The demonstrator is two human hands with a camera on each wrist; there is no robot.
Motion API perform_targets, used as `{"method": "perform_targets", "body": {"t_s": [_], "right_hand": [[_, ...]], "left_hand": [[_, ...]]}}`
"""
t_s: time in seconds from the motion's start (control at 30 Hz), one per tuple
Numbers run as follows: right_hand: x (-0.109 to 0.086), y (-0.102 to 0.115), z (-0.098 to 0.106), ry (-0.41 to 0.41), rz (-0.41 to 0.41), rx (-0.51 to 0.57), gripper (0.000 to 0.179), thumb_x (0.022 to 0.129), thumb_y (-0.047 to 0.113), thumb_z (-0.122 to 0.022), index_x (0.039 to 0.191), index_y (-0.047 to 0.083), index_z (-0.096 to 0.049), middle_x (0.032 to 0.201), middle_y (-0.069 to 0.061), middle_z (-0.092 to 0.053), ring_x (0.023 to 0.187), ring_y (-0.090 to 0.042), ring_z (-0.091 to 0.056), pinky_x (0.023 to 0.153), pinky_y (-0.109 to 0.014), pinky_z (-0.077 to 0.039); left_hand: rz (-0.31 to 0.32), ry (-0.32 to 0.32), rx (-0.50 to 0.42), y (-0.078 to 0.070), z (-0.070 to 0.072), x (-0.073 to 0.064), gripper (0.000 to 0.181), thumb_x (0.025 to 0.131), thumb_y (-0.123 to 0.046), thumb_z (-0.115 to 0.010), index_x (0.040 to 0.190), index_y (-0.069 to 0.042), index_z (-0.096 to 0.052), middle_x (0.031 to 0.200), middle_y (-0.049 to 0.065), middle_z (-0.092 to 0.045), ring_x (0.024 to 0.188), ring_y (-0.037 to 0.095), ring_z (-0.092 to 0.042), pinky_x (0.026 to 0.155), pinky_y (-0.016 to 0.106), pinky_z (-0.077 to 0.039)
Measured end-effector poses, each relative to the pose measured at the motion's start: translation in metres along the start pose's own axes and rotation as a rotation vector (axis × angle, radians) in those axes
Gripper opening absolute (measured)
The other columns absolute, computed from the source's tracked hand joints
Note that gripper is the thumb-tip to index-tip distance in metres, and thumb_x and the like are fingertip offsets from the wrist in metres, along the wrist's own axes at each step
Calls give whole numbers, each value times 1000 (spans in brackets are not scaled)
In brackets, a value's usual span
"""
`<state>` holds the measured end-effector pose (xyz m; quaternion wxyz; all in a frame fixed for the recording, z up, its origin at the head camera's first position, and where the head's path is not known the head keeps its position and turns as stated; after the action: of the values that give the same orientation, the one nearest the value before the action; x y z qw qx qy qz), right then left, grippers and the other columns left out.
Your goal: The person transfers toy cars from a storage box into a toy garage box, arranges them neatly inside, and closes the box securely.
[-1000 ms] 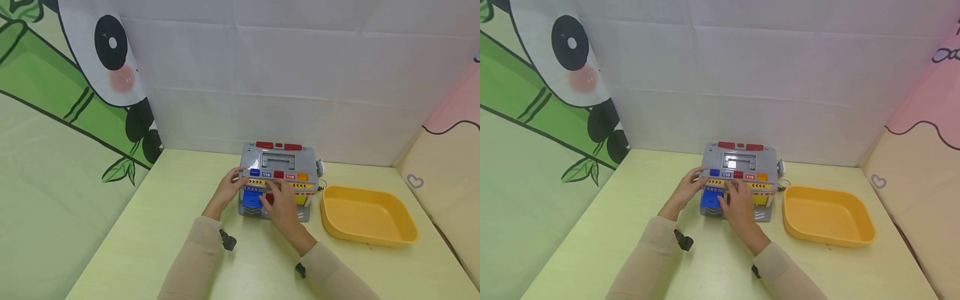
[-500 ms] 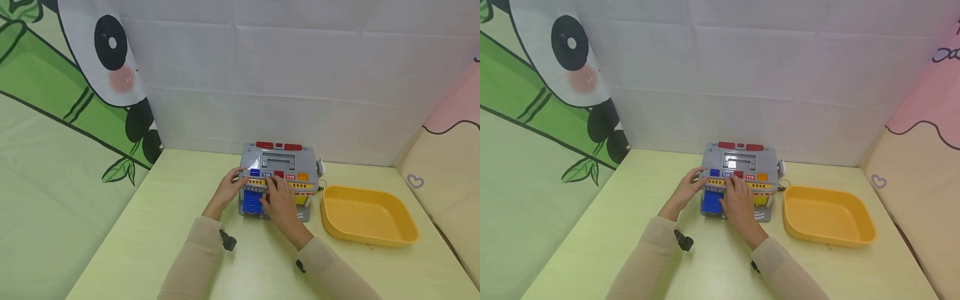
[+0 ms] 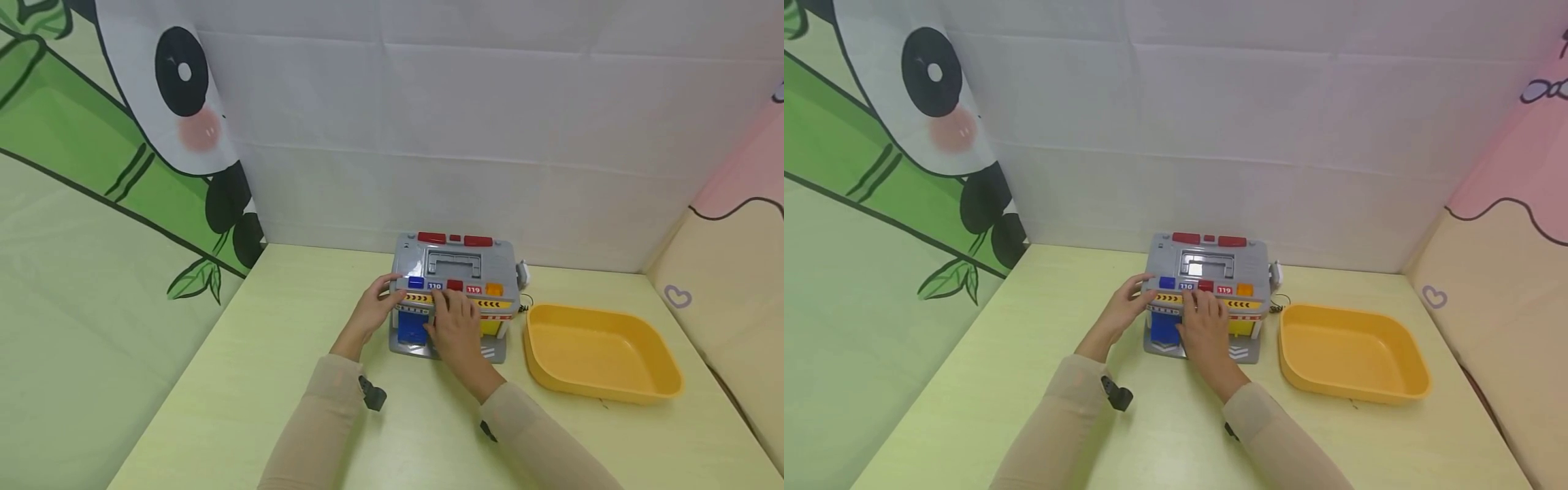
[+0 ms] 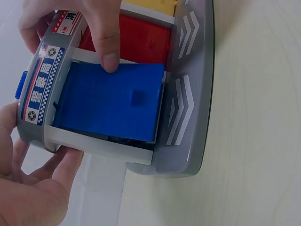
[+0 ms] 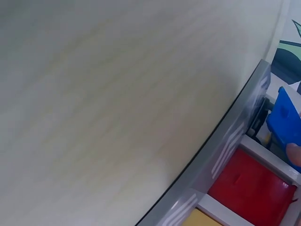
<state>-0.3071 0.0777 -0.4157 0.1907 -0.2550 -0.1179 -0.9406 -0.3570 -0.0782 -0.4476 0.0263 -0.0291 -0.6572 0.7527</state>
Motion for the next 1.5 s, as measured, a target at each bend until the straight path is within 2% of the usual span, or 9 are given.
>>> {"method": "perform_targets", "body": {"t_s": [0.23,0.6,0.73,1.0,1.27,1.5], "right_hand": [[2,-1,-4,-39,14,-95,74,75,32,-86,128,7,-41,125,-14,-37,115,-32,-35,91,-46,-33],[3,7,-5,-178,53,-179,74,73,35,-87,123,7,-39,118,-12,-38,101,-29,-38,80,-44,-34],[5,9,-5,-197,48,-212,72,74,35,-86,120,7,-39,113,-11,-38,97,-28,-37,78,-42,-33],[7,10,-6,-138,21,-223,71,77,35,-84,121,7,-36,113,-11,-36,97,-28,-35,78,-42,-30],[5,13,-7,-163,33,-254,71,77,37,-83,121,7,-36,114,-12,-36,97,-28,-35,78,-40,-32],[3,14,-7,-93,19,-215,72,79,37,-82,126,7,-36,120,-14,-37,102,-29,-36,82,-41,-34]], "left_hand": [[-1,0,-8,1,-1,1,46,96,-28,-65,138,-16,-52,144,16,-45,126,35,-49,102,49,-40],[7,-10,3,-1,4,-3,43,96,-29,-65,136,-17,-54,144,16,-45,126,34,-49,102,48,-40],[0,-6,12,-1,4,-3,44,96,-29,-65,136,-17,-54,144,16,-45,125,34,-49,102,48,-40],[-8,-15,5,-1,5,-3,43,96,-27,-64,137,-17,-54,144,16,-44,126,34,-48,102,48,-40],[-23,-23,-2,-1,5,-5,45,97,-25,-63,139,-15,-52,146,18,-43,127,36,-47,103,49,-39],[-31,-53,45,0,7,-7,47,97,-29,-62,141,-15,-51,145,17,-44,126,36,-49,102,48,-41]]}}
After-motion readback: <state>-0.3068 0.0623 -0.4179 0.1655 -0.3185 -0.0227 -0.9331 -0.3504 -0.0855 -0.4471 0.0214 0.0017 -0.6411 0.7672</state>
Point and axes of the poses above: each hand's wrist, its own x-axis towards the middle knuckle, its own z-axis out of the back of the hand, y = z × x, the point moved 8 cm from there along x, towards the middle knuckle
